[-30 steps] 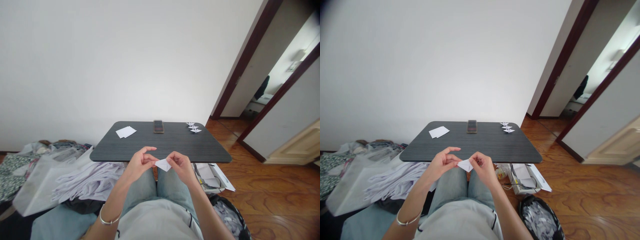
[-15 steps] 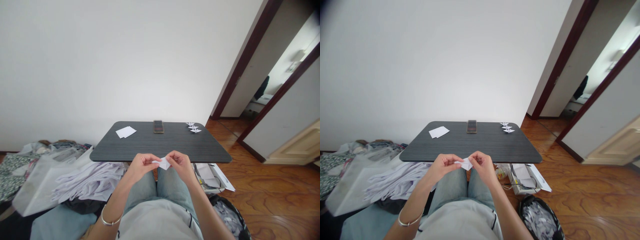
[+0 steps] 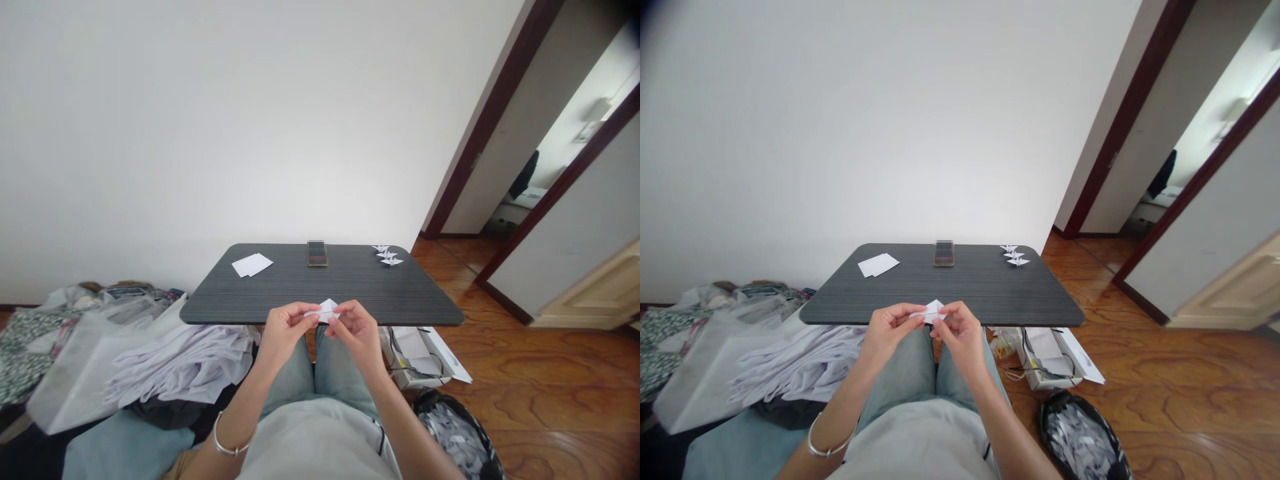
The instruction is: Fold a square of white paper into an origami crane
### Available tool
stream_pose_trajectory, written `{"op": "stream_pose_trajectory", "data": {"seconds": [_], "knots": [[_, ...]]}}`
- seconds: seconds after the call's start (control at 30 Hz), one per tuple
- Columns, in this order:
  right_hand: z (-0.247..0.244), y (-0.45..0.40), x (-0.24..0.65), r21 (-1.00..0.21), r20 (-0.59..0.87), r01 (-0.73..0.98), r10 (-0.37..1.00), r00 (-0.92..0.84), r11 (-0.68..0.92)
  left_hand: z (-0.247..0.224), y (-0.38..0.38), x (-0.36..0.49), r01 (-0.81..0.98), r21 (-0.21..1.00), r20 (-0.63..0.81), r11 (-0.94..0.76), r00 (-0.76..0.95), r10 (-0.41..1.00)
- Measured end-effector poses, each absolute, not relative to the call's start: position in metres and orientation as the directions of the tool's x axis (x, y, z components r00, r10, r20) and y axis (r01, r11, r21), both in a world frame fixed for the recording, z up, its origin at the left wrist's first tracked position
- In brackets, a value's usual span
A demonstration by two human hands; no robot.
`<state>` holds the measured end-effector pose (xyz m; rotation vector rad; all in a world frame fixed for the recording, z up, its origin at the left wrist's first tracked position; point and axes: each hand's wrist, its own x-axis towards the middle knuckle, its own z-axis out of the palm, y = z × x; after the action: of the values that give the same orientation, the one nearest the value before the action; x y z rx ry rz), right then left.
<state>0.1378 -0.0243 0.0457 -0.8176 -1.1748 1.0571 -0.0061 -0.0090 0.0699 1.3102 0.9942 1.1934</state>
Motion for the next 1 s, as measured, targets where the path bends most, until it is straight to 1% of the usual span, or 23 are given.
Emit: {"op": "stream_pose_trajectory", "data": {"seconds": [0.17,0.27,0.37,0.5,0.6,0.73,0.83,1.0], "knots": [[0.0469,-0.0219,0.1368,-0.911,0.312,-0.249,0.944,0.105,0.328,0.0675,-0.0110,-0.0038,-0.024,0.989,0.146,-0.144,0.173,0.974],[0.0470,-0.0213,0.1364,-0.910,0.325,-0.237,0.941,0.097,0.339,0.0671,-0.0112,-0.0036,-0.007,0.984,0.176,-0.177,0.176,0.969],[0.0486,-0.0222,0.1359,-0.914,0.332,-0.229,0.942,0.049,0.334,0.0678,-0.0100,-0.0038,-0.030,0.981,0.193,-0.191,0.180,0.965],[0.0526,-0.0246,0.1355,-0.907,0.300,-0.303,0.954,0.023,0.292,0.0701,-0.0101,-0.0030,-0.102,0.979,0.195,-0.178,0.186,0.963],[0.0528,-0.0252,0.1354,-0.905,0.270,-0.346,0.963,-0.019,0.247,0.0710,-0.0121,-0.0010,-0.141,0.971,0.211,-0.192,0.131,0.969],[0.0488,-0.0235,0.1356,-0.932,0.223,-0.309,0.971,-0.080,0.189,0.0704,-0.0149,0.0016,-0.138,0.967,0.224,-0.214,0.065,0.972],[0.0475,-0.0224,0.1362,-0.943,0.202,-0.286,0.976,-0.082,0.171,0.0692,-0.0161,0.0026,-0.125,0.968,0.225,-0.215,0.067,0.972],[0.0504,-0.0227,0.1374,-0.932,0.225,-0.301,0.973,-0.048,0.201,0.0668,-0.0175,0.0034,-0.147,0.964,0.238,-0.221,0.108,0.965]]}}
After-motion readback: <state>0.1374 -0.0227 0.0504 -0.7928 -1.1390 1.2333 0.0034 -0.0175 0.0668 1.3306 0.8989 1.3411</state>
